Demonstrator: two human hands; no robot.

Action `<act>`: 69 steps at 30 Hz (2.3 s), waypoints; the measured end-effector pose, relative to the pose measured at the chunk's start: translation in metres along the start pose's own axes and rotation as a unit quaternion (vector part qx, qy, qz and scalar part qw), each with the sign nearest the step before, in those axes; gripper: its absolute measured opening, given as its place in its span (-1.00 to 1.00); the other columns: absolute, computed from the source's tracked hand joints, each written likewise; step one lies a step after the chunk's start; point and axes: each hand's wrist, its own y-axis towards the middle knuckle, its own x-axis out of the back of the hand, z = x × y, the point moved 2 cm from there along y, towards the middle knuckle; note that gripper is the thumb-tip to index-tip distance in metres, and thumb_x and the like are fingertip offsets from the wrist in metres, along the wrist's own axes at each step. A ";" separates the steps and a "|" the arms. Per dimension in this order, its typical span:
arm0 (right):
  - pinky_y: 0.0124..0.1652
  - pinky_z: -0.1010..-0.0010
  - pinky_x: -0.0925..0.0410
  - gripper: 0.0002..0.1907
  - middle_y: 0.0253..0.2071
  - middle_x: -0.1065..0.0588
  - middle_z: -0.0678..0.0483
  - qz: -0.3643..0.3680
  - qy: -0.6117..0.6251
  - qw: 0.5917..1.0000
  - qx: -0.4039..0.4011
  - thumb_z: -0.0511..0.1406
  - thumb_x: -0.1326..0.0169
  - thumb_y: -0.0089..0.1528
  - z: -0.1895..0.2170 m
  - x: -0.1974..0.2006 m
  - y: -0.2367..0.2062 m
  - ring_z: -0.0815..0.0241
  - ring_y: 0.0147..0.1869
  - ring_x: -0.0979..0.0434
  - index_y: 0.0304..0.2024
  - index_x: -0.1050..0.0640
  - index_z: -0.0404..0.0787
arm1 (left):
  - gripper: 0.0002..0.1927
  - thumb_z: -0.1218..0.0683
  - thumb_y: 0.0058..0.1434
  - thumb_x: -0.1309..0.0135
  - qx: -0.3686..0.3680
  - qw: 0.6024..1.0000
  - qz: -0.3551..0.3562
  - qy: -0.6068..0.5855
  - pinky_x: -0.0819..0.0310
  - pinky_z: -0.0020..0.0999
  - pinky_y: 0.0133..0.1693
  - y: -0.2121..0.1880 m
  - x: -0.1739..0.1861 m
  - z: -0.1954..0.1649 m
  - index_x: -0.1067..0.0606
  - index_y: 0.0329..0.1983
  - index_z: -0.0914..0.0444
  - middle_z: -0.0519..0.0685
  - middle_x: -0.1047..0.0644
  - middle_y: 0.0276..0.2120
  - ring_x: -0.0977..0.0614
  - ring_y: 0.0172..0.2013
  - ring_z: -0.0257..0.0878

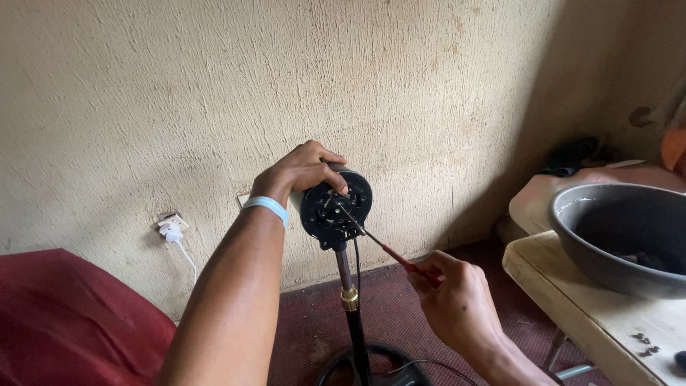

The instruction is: The person services a standing fan by unscrewing the rear motor housing with a screwdriver and removing small screws and parts, placing them in a bowl and on a table. They manipulate the fan head, adjust the wiring, and rework the housing components by hand throughout the clip.

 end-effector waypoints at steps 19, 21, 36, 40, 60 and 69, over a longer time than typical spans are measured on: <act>-0.17 0.28 -0.56 -0.81 -0.22 -0.69 -0.06 0.039 0.028 0.995 -0.084 -0.29 -0.26 0.24 0.006 0.005 -0.006 0.13 -0.18 -0.74 -0.15 -0.66 -0.27 | -0.20 -0.04 -0.37 -0.40 0.015 1.000 0.007 0.010 -0.45 -0.19 0.19 0.000 0.001 -0.001 -0.64 0.12 0.00 0.03 -0.65 0.06 -0.65 0.09 -0.05; -0.16 0.30 -0.59 -0.79 -0.19 -0.69 -0.07 0.035 0.004 0.998 -0.058 -0.28 -0.26 0.23 0.009 0.010 -0.007 0.14 -0.15 -0.76 -0.13 -0.64 -0.26 | -0.19 -0.04 -0.36 -0.42 0.018 1.000 0.017 0.006 -0.45 -0.17 0.19 0.003 0.001 -0.001 -0.63 0.13 -0.01 0.04 -0.65 0.05 -0.66 0.09 -0.05; -0.08 0.25 -0.51 -0.64 -0.20 -0.69 -0.10 -0.001 -0.054 0.995 -0.085 -0.15 -0.17 0.29 -0.011 0.061 -0.014 0.06 -0.14 -0.73 0.08 -0.62 -0.14 | -0.18 -0.11 -0.12 -0.46 0.049 0.985 0.012 0.165 -0.26 0.05 0.31 -0.025 0.011 -0.082 -0.47 0.29 -0.14 -0.06 -0.28 0.37 -0.31 0.36 0.03; -0.08 0.22 -0.49 -0.68 -0.20 -0.67 -0.14 -0.042 -0.050 0.996 -0.066 -0.21 -0.10 0.27 -0.034 0.085 -0.016 0.02 -0.13 -0.72 0.00 -0.64 -0.19 | -0.29 -0.07 0.03 -0.33 -0.047 0.994 -0.001 0.094 -0.33 -0.08 0.31 -0.030 -0.013 -0.139 -0.46 0.30 -0.02 0.03 -0.46 0.28 -0.46 0.29 0.00; -0.08 0.57 -0.38 -0.70 -0.19 -0.58 0.05 -0.396 0.141 0.897 -0.139 -0.30 -0.08 0.32 -0.221 0.241 -0.093 0.37 -0.13 -0.50 0.01 -0.57 -0.40 | -0.52 0.26 0.10 -0.08 -0.332 0.887 -0.014 -0.320 -0.67 -0.30 -0.15 -0.030 -0.300 -0.355 -0.50 0.15 0.37 0.12 -0.71 -0.25 -0.78 -0.24 -0.13; -0.54 0.27 -0.30 -0.64 -0.33 -0.60 0.00 -0.385 0.136 0.866 -0.288 -0.34 -0.17 0.21 -0.267 0.254 -0.106 0.28 -0.49 -0.44 0.06 -0.59 -0.35 | -0.65 0.29 0.09 -0.04 -0.346 0.888 0.058 -0.298 -0.64 -0.20 -0.09 -0.053 -0.390 -0.383 -0.57 -0.03 0.35 0.14 -0.69 -0.23 -0.76 -0.18 0.00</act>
